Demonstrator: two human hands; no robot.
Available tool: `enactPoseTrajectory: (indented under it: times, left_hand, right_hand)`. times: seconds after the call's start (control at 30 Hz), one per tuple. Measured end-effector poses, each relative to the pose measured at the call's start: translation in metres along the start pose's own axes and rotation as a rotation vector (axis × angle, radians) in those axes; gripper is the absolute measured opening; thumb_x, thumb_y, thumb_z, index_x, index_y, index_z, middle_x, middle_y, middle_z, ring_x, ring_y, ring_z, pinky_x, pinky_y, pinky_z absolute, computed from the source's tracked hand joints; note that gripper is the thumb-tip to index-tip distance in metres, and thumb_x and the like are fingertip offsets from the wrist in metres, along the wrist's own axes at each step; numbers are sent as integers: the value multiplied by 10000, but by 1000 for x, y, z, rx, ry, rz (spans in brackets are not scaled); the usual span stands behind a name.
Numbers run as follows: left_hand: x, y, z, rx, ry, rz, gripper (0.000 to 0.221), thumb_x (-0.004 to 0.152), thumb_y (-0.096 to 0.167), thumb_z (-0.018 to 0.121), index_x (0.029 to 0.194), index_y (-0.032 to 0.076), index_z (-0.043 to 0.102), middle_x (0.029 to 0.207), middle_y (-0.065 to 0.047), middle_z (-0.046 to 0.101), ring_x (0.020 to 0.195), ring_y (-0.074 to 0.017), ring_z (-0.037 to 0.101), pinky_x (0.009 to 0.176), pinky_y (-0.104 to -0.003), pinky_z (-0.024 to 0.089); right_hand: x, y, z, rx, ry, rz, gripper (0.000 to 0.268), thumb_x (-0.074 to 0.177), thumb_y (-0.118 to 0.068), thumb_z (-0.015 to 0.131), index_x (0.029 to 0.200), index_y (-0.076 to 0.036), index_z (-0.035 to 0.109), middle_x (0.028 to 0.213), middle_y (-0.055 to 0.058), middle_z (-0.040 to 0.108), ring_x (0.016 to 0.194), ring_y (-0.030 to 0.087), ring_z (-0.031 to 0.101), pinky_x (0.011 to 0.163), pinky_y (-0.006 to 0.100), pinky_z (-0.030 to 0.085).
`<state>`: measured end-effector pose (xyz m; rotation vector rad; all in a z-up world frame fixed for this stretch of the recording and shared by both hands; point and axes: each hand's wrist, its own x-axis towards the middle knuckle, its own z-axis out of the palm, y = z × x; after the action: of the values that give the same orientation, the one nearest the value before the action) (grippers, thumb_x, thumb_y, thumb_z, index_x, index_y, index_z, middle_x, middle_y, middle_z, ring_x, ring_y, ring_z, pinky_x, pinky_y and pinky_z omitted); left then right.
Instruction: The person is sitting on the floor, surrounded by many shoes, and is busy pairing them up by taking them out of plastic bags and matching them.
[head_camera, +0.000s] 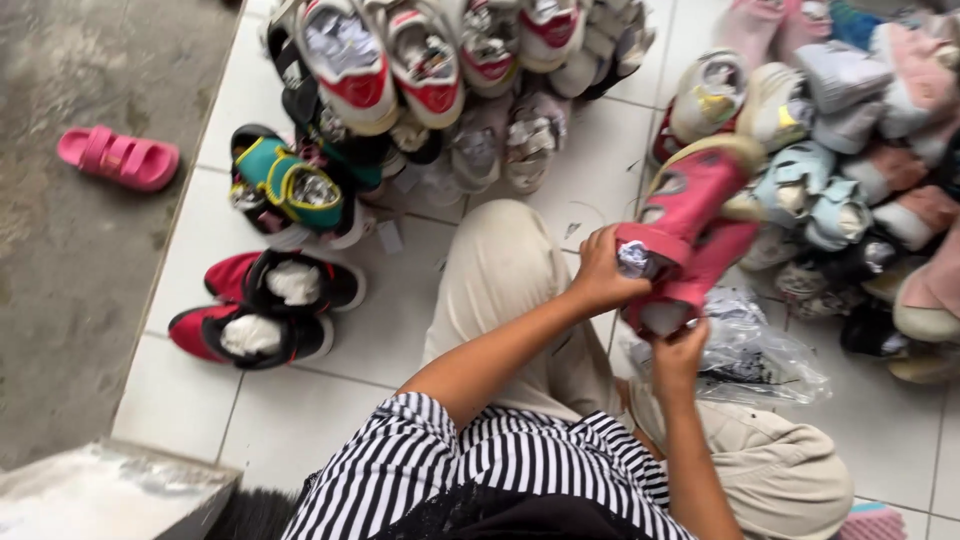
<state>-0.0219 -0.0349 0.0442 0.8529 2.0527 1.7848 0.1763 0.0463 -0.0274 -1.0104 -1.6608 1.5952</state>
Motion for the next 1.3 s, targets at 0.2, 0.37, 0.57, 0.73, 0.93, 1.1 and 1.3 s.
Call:
enactPoseTrajectory:
  times: [0.2,0.37,0.57,0.73,0.93,1.1,1.3]
  left_hand:
    - [-28,110,-142,-135,329,317,807,629,231,906,1291,36,488,1336,-175,527,1287,-389,510,1102,-476,404]
    - [-100,112,-237,-159,663,240,797,652,37,917,1293,43,443,1265,-177,551,1233,-296,546,1093,-455,394]
    - [-158,101,-325,-90,1180,-175,768,866,15,839,1434,75,326,1356,-127,425,1226,-208,447,1090,-412,392]
    - [-181,59,-372,-143,1277,-531,1090,828,191,945,1538,6,139,1516,-274,279,1461,-332,358,1187,-496,353]
    - [-177,55,-379,-91,1064,-1057,1377,702,504,935,1559,-137,68,1607,-402,73,1566,-422,82,1257,-554,125]
    - [-188,7,-373,-173,1340,-674,1031,734,174,858,1489,78,163,1481,-137,474,1276,-207,562,1070,-396,505]
    - [-198,12,-378,64,1251,-393,1041,837,134,833,1529,-4,67,1540,-233,391,1378,-300,495,1132,-472,458]
  right_hand:
    - [-2,-158,87,-8,-306,-438,861,849,176,740,1519,-93,273,1380,250,527,1264,336,561,1022,566,511]
    - [-7,-140,193,-281,-583,-631,495,850,107,733,1318,54,580,1211,262,621,1155,443,637,1085,516,440]
    - [-82,-181,358,-215,-1011,-635,740,848,89,637,1536,-106,447,1416,152,593,1329,317,574,1147,415,442]
    - [-114,-153,430,-406,-988,-949,582,987,-55,573,1526,-214,422,1282,147,635,1127,350,696,871,459,616]
    - [-111,-113,438,-344,-1214,-665,474,1002,-184,593,1459,-133,477,1337,253,548,1216,479,602,959,523,559]
    - [-122,-123,439,-546,-1286,-241,761,874,-98,622,1551,-64,275,1440,270,485,1254,466,444,1071,527,386]
    - [-120,-132,448,-313,-1141,-226,397,918,-9,552,1294,-128,504,1324,178,592,1269,364,463,982,493,461]
